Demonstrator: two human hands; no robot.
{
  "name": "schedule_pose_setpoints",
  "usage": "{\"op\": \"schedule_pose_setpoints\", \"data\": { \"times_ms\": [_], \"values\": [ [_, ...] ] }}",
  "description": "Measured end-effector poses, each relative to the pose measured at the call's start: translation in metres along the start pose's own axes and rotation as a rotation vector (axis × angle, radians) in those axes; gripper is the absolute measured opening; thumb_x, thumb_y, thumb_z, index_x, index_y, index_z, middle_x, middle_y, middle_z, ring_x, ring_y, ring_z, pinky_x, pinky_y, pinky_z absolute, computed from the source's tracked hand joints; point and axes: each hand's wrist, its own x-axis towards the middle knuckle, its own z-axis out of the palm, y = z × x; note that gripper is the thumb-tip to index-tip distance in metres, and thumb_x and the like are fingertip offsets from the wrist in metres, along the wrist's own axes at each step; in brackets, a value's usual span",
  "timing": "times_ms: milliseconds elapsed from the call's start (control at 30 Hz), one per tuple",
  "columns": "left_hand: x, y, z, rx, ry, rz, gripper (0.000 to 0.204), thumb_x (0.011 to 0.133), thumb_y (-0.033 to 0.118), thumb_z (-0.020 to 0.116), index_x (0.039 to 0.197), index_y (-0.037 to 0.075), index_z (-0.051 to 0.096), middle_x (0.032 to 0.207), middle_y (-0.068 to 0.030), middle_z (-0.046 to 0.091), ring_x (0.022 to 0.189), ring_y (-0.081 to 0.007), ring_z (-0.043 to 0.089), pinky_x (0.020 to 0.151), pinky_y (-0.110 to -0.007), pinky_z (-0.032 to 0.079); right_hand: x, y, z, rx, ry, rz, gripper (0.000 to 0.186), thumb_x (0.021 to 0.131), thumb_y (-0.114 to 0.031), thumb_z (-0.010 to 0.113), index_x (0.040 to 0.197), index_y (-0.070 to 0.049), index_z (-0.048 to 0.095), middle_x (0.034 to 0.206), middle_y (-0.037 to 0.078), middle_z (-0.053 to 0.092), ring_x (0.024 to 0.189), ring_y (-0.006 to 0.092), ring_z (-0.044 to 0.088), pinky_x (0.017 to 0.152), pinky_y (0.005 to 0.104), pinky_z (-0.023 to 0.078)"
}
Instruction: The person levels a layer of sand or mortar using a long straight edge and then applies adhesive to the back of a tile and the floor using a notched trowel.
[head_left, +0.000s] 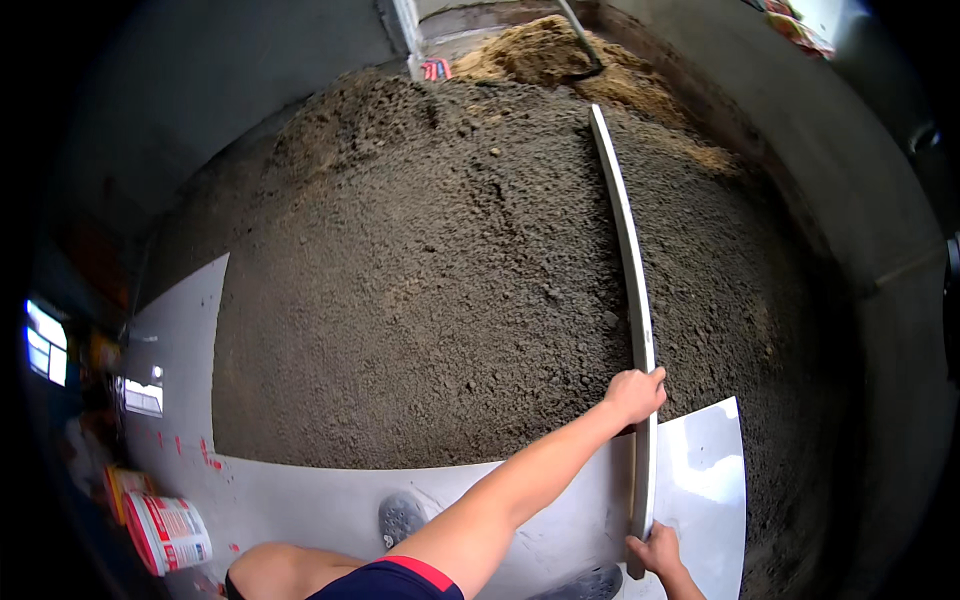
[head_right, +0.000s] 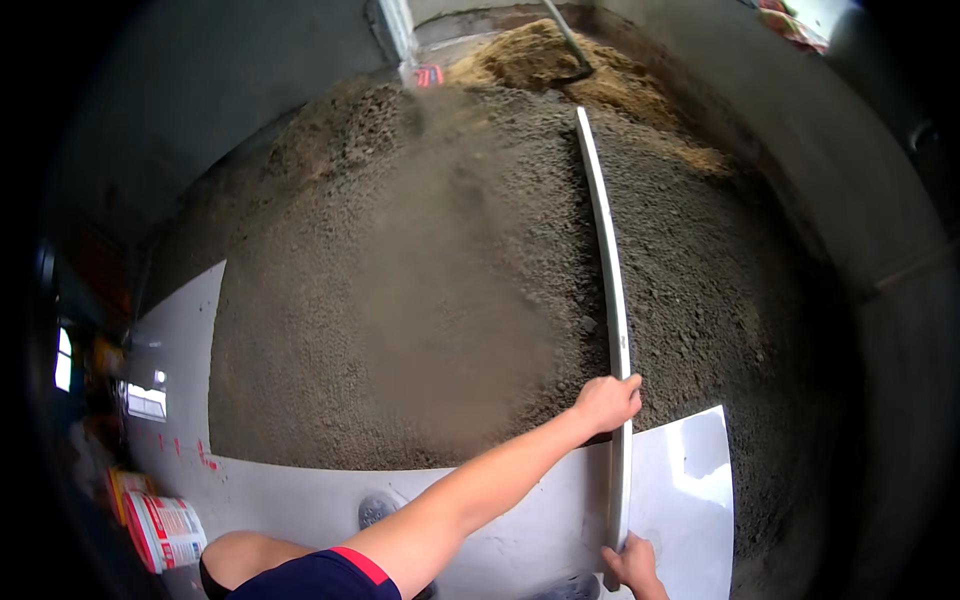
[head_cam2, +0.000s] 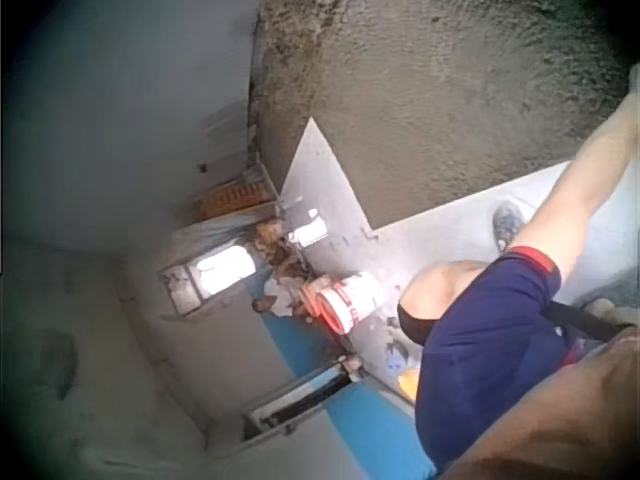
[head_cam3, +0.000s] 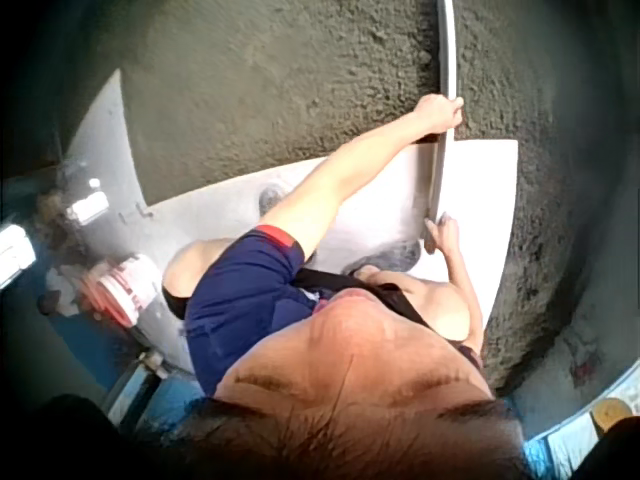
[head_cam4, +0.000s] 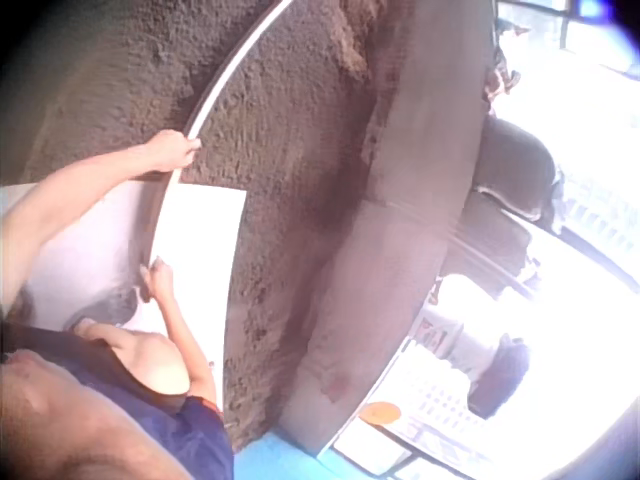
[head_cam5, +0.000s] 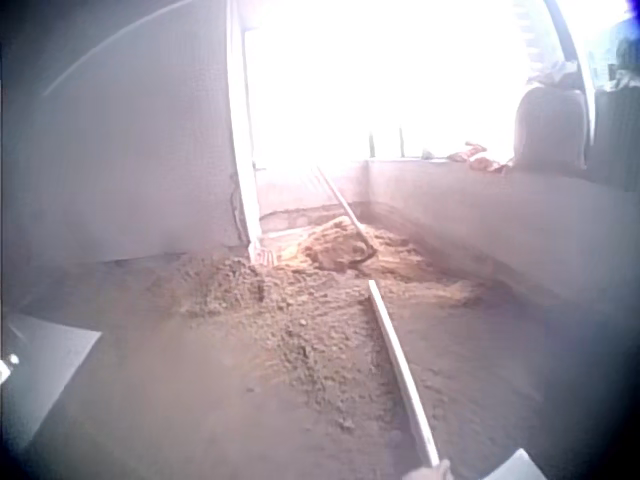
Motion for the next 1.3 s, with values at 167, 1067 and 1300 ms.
{"op": "schedule_pose_setpoints", "data": {
  "times_ms": [167,1067,1300],
  "values": [
    [-0.018,-0.038,-0.033,-0.045,0.077,-0.116,0.019,0.092,0.025,0.05,0.097,0.008,0.057,0.076,-0.0233,0.068,0.075,-0.0432,0.067,0.071,-0.055,0.054,0.027,-0.029,-0.004,-0.051,-0.198,-0.063,0.048,0.074,-0.038,0.074,0.091,0.006,0.067,0.074,0.023,0.069,0.075,0.0391,0.069,0.072,0.0438,0.056],
    [-0.232,-0.104,-0.038,0.053,0.766,-0.799,0.023,0.086,0.028,0.059,0.1,0.012,0.05,0.079,-0.024,0.063,0.078,-0.0464,0.062,0.069,-0.057,0.048,0.059,-0.043,-0.008,-0.13,-0.132,-0.635,0.055,0.068,-0.013,0.069,0.122,-0.006,0.064,0.117,0.015,0.068,0.083,0.0335,0.068,0.076,0.0431,0.056],
    [-0.155,-0.053,-0.014,0.049,0.557,-0.47,0.02,0.08,0.021,0.062,0.092,0.01,0.051,0.065,-0.019,0.06,0.061,-0.0408,0.062,0.056,-0.053,0.05,-0.01,0.042,0.045,0.072,0.128,-0.432,0.049,0.075,-0.017,0.072,0.12,-0.001,0.063,0.082,0.018,0.063,0.065,0.0377,0.061,0.063,0.0455,0.05]
  ]
}}
